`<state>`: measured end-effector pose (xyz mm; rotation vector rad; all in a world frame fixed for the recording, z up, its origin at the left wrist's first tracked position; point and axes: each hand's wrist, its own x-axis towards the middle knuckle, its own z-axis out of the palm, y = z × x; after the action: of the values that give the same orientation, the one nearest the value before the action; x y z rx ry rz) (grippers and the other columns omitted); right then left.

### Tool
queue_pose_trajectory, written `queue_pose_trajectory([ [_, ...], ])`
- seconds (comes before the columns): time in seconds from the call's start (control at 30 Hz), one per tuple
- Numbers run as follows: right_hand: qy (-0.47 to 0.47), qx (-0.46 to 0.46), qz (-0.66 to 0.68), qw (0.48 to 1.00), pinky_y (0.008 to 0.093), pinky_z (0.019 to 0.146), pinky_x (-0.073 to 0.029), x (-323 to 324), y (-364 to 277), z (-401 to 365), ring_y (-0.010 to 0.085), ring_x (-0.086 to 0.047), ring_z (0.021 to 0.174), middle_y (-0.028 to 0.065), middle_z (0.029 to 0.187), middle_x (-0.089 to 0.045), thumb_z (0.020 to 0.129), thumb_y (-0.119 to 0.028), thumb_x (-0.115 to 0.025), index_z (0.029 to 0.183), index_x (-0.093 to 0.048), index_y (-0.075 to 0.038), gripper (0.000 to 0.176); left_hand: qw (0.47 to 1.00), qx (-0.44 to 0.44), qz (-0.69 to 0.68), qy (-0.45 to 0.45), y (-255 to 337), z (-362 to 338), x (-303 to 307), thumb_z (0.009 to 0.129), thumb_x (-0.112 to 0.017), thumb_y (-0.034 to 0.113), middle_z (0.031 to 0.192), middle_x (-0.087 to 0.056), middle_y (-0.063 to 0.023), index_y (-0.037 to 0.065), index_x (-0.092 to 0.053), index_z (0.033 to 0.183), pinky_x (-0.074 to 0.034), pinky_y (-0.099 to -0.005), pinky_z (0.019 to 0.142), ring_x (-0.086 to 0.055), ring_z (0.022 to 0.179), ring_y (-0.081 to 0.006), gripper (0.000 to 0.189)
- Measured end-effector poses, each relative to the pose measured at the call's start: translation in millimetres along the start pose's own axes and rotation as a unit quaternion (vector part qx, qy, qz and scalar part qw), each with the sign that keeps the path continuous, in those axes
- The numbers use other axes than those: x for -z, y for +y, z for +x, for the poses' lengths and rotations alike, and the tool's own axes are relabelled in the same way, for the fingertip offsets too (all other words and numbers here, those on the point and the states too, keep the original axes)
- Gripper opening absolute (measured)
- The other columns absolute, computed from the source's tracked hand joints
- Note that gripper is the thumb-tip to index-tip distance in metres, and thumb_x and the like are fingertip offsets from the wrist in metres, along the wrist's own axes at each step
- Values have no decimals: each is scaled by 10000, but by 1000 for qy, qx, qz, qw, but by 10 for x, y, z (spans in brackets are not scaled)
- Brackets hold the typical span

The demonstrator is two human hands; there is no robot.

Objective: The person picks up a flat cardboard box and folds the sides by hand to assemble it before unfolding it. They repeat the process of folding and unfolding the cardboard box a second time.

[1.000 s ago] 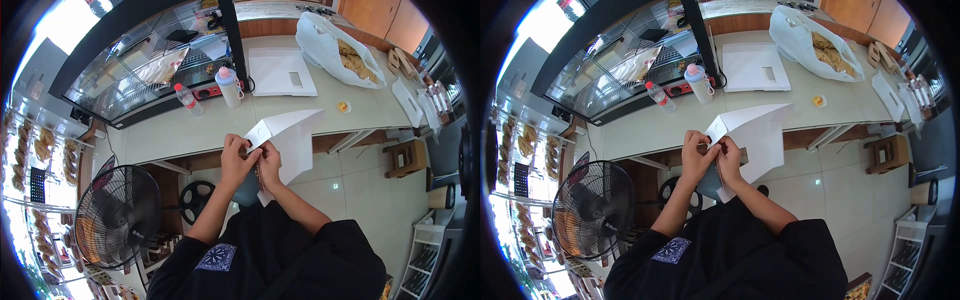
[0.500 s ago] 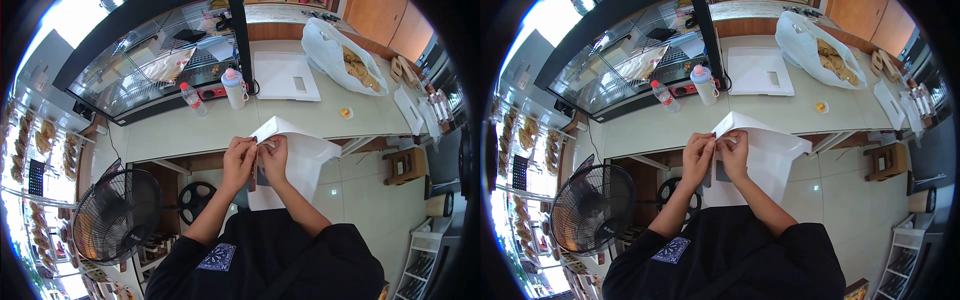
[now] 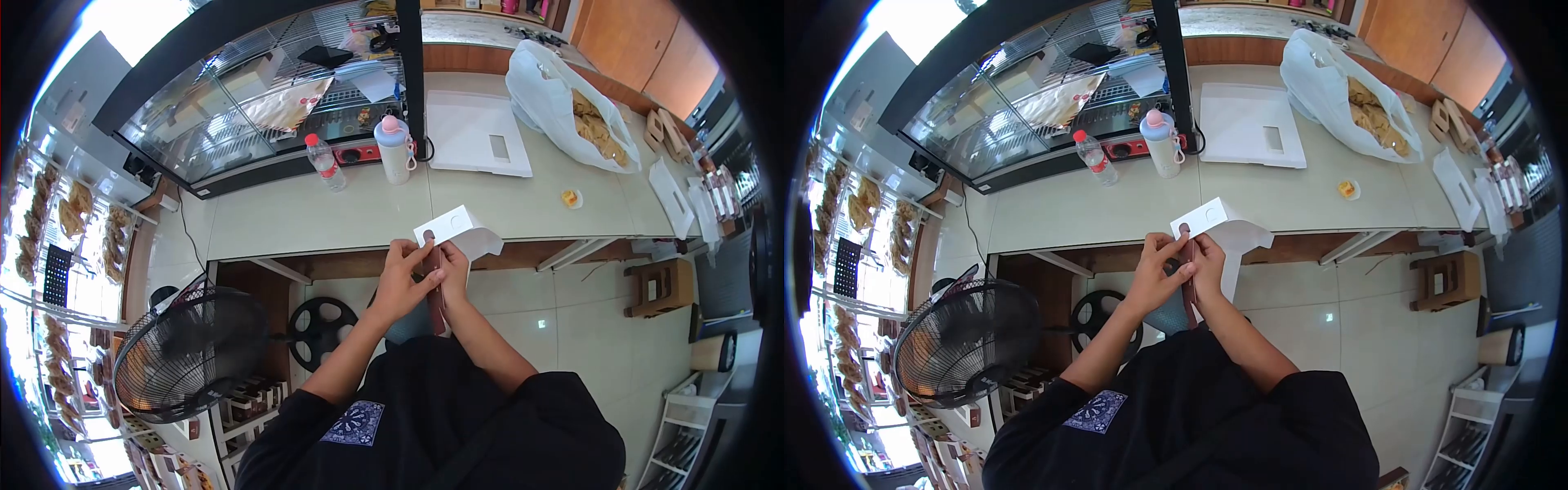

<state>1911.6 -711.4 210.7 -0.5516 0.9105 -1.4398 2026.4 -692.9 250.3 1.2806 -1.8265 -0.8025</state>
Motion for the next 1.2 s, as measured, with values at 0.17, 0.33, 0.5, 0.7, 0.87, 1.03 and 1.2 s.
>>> queue_pose_trajectory([
  [0.17, -58, 88, -120, 987, 241, 783, -444, 21, 131, 65, 135, -541, 947, 72, 1180, -493, 890, -93, -567, 1122, -589, 46, 271, 982, 141, -92, -87, 77, -46, 45, 733, -728, 251, 1039, -565, -165, 70, -360, 1394, -481, -333, 776, -591, 876, -261, 778],
  [0.33, -56, 197, -278, 939, 274, 707, -450, 137, 247, 132, 186, -583, 844, 115, 1028, -573, 831, -93, -606, 937, -632, 37, 170, 969, 119, -202, -80, -126, -8, 310, 713, -630, 64, 973, -628, -205, -4, -459, 1288, -490, -301, 735, -625, 819, -227, 604],
  [0.5, -203, 92, -453, 864, 324, 624, -422, 81, 113, -68, 198, -552, 661, 134, 705, -554, 813, -222, -622, 664, -577, 32, 298, 984, 143, -101, 43, -340, 41, 379, 728, -604, 23, 767, -656, -141, -63, -622, 992, -492, -277, 662, -620, 687, -159, 279],
  [0.7, -284, -27, -313, 906, 325, 681, -444, 57, 254, -54, 202, -553, 778, 115, 892, -550, 872, -356, -576, 814, -596, 21, 382, 981, 166, -91, 43, -250, 76, 392, 776, -675, 110, 618, -619, -66, -49, -639, 796, -448, -265, 547, -556, 577, -95, 164],
  [0.87, -303, -176, -200, 915, 274, 713, -454, -121, 22, -183, 127, -553, 806, 26, 974, -577, 923, -349, -533, 966, -584, -40, 316, 993, 79, 51, 67, -129, 73, 387, 799, -666, 128, 629, -569, -112, -29, -612, 766, -428, -287, 542, -525, 551, -154, 169],
  [1.03, -376, -142, -216, 890, 232, 657, -444, -12, 86, -47, 103, -565, 734, 9, 792, -599, 944, -263, -501, 951, -587, -41, 238, 997, 45, 16, 58, -111, 121, 501, 801, -655, 156, 718, -532, -124, -16, -589, 770, -425, -339, 572, -525, 609, -264, 187],
  [1.2, -228, -259, 49, 937, 238, 621, -444, -36, 116, -16, 142, -608, 747, 31, 827, -627, 937, -194, -484, 945, -589, -63, 168, 993, -13, -65, -93, 3, 137, 644, 834, -613, 57, 862, -540, -78, -31, -598, 844, -454, -290, 673, -548, 752, -171, 90],
])
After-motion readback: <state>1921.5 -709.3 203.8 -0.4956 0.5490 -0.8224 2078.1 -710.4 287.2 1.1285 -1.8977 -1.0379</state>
